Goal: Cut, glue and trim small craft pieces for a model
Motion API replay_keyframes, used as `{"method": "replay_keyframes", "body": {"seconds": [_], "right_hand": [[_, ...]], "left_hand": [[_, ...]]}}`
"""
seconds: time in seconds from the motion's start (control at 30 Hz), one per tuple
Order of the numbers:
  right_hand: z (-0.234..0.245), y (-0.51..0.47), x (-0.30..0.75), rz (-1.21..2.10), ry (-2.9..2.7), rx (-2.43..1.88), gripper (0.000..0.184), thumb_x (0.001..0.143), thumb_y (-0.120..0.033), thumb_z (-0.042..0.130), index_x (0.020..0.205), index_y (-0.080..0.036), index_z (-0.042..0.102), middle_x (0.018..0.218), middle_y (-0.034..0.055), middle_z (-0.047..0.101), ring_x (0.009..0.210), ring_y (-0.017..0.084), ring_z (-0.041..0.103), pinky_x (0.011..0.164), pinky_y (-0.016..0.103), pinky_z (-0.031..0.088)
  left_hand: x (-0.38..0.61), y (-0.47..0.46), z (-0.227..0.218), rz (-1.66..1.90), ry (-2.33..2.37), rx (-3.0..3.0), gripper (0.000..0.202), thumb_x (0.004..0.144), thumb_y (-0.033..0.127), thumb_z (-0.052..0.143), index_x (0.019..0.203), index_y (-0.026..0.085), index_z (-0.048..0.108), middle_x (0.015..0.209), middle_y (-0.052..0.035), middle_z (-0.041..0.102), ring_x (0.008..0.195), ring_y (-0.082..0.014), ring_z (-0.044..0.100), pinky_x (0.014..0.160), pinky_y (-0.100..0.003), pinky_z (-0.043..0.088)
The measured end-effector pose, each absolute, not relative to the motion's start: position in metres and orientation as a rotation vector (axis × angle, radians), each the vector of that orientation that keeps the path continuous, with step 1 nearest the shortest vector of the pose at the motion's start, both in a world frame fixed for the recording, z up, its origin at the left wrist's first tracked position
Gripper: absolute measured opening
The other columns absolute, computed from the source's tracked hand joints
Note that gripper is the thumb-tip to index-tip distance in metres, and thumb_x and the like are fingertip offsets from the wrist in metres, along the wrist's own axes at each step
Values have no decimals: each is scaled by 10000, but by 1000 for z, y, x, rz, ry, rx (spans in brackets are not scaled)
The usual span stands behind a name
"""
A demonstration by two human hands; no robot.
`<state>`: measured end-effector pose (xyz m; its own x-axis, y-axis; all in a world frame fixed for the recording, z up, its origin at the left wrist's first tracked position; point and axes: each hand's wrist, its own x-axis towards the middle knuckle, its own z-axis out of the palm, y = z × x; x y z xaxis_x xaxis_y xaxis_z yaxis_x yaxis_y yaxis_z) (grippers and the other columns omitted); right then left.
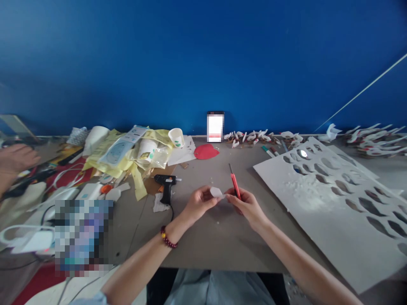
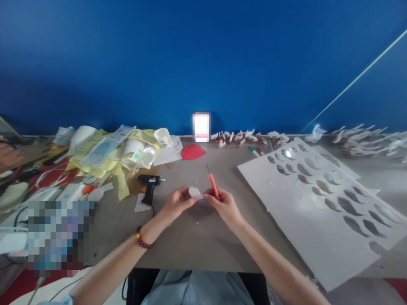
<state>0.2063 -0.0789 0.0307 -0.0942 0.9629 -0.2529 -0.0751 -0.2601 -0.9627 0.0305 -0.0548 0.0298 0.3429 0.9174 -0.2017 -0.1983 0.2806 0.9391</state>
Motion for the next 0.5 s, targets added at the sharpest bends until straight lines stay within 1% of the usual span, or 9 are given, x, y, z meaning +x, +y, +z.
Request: {"method": "replay_keyframes", "body": {"seconds": [0.07,0.13,0.3,0.37,0.43,0.5], "right_hand": [[30,-79,205,1511,-1063,-1287,380,691,-507,717,820,-157,646,595,-42,468,445,47,276,407,219,189],[29,-79,205,1505,-1070,-1298,391,689,-517,715,825,-156,652,581,-44,459,449,52,279,412,220,196],[26,-80,206,1422,-1150,-1330,385,709,-515,695,846,-156,671,611,-25,505,487,75,341,442,227,246],[25,-80,206,1387,-1197,-1339,364,721,-502,686,834,-156,673,625,-18,523,514,87,382,465,229,275],[24,-79,206,1348,-1248,-1348,355,738,-494,669,837,-153,672,652,-7,546,550,101,424,492,231,306],[21,-79,207,1309,-1297,-1366,370,767,-495,638,899,-151,666,679,2,559,567,110,448,502,230,321]], "left_hand": [[31,-55,30,875,942,1044,331,615,397,797,760,141,647,708,-26,649,652,-125,583,629,-241,485],[30,-56,31,857,968,1082,334,639,426,772,758,139,650,684,-24,641,627,-122,570,608,-238,471],[30,-54,31,911,1034,1141,319,649,428,754,720,147,619,648,-3,619,584,-106,549,556,-219,445],[30,-53,29,947,1025,1106,331,634,408,767,775,155,606,697,-6,638,594,-110,572,567,-225,463],[29,-52,25,974,1000,1062,399,624,390,775,893,171,579,750,-5,650,592,-115,595,568,-235,479],[28,-50,22,987,1002,1071,463,640,378,766,996,187,539,763,1,648,568,-114,592,530,-223,460]]}}
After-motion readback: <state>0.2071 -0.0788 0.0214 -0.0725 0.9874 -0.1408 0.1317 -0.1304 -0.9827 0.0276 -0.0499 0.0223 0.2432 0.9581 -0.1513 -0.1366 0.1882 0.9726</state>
